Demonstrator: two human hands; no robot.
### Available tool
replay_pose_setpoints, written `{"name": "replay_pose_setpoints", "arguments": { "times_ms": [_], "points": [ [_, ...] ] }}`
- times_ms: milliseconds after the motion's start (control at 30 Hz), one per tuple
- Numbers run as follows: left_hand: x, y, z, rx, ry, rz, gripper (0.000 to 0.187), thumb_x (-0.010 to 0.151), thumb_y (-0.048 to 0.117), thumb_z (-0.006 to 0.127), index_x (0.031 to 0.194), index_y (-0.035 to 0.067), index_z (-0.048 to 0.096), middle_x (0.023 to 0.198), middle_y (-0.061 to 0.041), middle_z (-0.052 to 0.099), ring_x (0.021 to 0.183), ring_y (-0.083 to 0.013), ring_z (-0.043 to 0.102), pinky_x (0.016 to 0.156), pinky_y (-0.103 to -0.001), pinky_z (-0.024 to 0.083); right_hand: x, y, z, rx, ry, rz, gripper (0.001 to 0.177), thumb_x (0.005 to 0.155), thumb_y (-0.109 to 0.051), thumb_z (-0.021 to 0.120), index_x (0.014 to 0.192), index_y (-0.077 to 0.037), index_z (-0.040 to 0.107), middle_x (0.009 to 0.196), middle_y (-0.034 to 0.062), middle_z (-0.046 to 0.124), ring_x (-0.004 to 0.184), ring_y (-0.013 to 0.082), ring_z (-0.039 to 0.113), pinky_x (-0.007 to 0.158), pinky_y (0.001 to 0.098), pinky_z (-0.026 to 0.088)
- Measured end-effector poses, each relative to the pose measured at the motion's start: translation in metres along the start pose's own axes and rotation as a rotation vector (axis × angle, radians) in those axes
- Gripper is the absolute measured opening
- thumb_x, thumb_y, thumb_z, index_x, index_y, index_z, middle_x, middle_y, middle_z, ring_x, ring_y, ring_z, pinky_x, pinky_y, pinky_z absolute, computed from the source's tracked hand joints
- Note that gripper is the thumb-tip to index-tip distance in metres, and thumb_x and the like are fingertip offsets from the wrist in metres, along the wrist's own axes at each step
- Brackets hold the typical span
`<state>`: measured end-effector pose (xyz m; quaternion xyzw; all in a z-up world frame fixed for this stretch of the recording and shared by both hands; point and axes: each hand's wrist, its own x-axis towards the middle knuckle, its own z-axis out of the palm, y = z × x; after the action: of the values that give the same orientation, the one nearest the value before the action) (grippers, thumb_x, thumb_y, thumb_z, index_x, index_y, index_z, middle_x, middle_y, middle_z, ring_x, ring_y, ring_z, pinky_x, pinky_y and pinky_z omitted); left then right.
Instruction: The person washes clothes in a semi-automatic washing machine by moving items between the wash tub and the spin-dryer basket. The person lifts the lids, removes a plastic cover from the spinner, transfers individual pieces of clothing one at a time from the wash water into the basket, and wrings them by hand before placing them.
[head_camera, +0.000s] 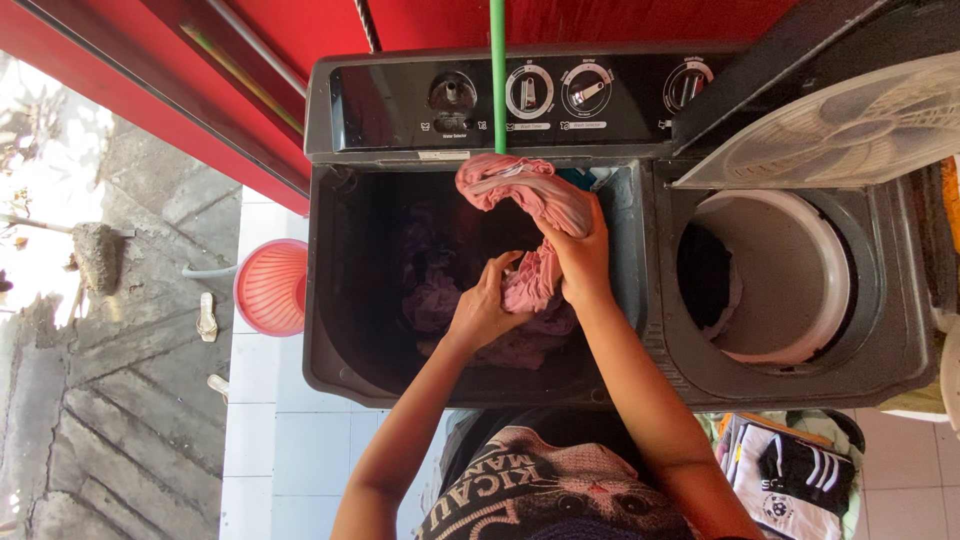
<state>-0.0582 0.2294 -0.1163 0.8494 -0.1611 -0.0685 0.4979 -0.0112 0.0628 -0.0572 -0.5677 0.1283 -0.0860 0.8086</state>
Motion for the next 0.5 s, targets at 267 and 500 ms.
{"name": "replay_pose_setpoints", "arguments": {
  "times_ms": [267, 500],
  "points": [
    [0.002, 0.034, -0.003, -0.172, 0.047, 0.104, 0.062, 0.098, 0.023, 0.071, 0.149, -0.003, 0.046, 0.124, -0.018, 0.065, 0.106, -0.0309, 0.069, 0.092, -0.036, 0.055, -0.013, 0.006, -0.014, -0.004, -0.228, -0.027, 0.056, 0.091, -0.007, 0.081, 0.135, -0.007, 0.046, 0.133, 0.0075, 0.057, 0.124, 0.0145, 0.058, 0.103, 0.0320, 0.050],
    [0.001, 0.012, -0.007, -0.212, 0.005, 0.024, 0.035, 0.094, 0.006, 0.063, 0.127, -0.004, 0.067, 0.108, -0.017, 0.071, 0.094, -0.0239, 0.072, 0.082, -0.032, 0.056, -0.013, 0.023, -0.051, 0.154, -0.281, 0.193, 0.056, 0.092, -0.009, 0.076, 0.141, -0.006, 0.048, 0.131, 0.0051, 0.058, 0.122, 0.0148, 0.058, 0.102, 0.0325, 0.049]
  ]
}}
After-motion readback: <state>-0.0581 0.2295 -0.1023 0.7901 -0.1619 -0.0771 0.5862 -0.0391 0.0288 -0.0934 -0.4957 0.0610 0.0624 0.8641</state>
